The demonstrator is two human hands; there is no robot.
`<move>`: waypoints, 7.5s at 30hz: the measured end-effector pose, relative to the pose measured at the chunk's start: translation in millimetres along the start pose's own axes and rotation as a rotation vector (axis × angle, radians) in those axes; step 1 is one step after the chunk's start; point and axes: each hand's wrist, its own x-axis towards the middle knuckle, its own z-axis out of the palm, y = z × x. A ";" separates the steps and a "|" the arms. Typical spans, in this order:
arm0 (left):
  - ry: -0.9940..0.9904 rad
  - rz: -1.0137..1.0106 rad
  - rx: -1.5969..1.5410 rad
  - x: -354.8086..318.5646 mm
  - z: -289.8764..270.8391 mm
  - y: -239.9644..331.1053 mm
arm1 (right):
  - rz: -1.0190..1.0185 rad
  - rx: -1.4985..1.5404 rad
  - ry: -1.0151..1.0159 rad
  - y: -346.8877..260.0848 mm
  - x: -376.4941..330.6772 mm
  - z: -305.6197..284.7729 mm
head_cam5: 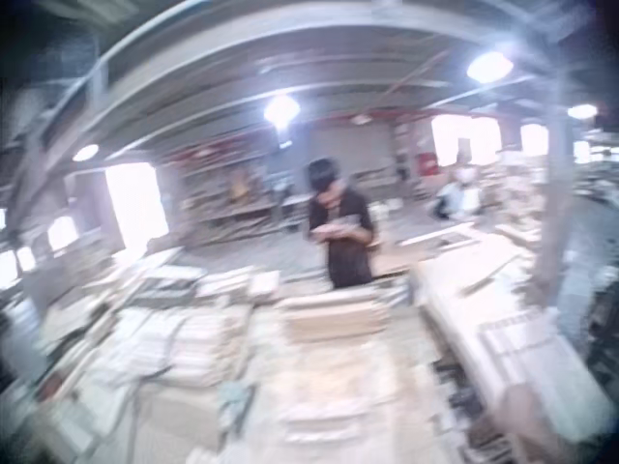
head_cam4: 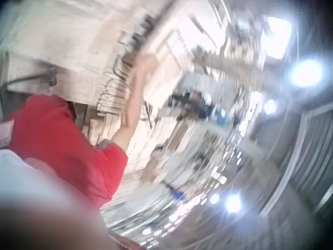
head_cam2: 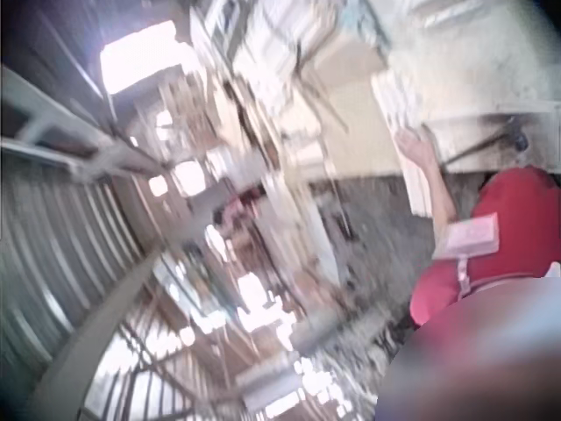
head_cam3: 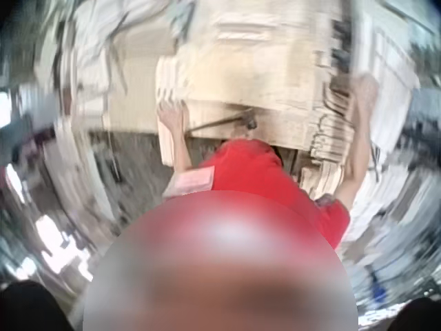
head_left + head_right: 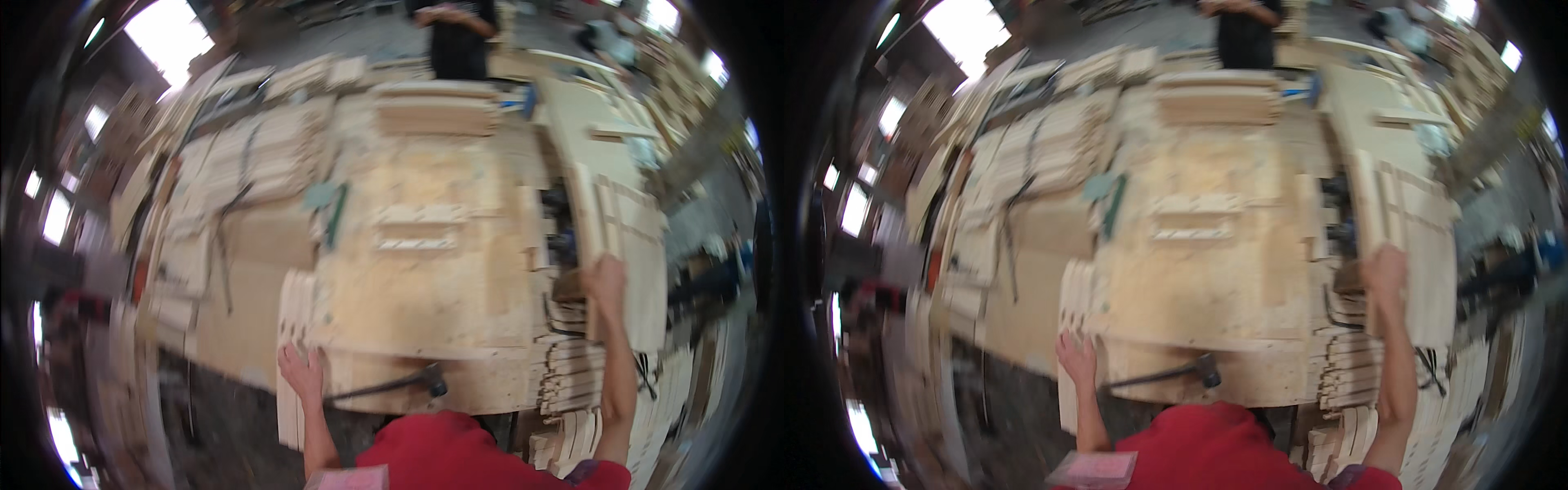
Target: The person assembles wooden furniture frames on a workbench in a factory. They repeatedly pick up wooden slats and side panels, align them, and use a hammer to tap the joints together. The person then lifts the assembled frame and places it on a stack before repeating the process with new parts.
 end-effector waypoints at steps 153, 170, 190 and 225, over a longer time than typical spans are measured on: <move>-0.221 0.130 -0.042 162.1 113.6 89.1 | -0.684 0.399 -0.363 -404.3 98.6 212.1; -0.173 0.236 -0.054 170.5 109.9 79.6 | -0.673 0.289 -0.411 -415.1 94.9 215.7; -0.501 1.055 -0.149 242.1 247.5 320.3 | 0.165 0.306 -0.151 -161.3 -75.6 128.6; -0.175 1.036 -0.502 30.2 101.2 214.7 | -0.363 -0.072 -0.144 -1.6 -117.8 114.2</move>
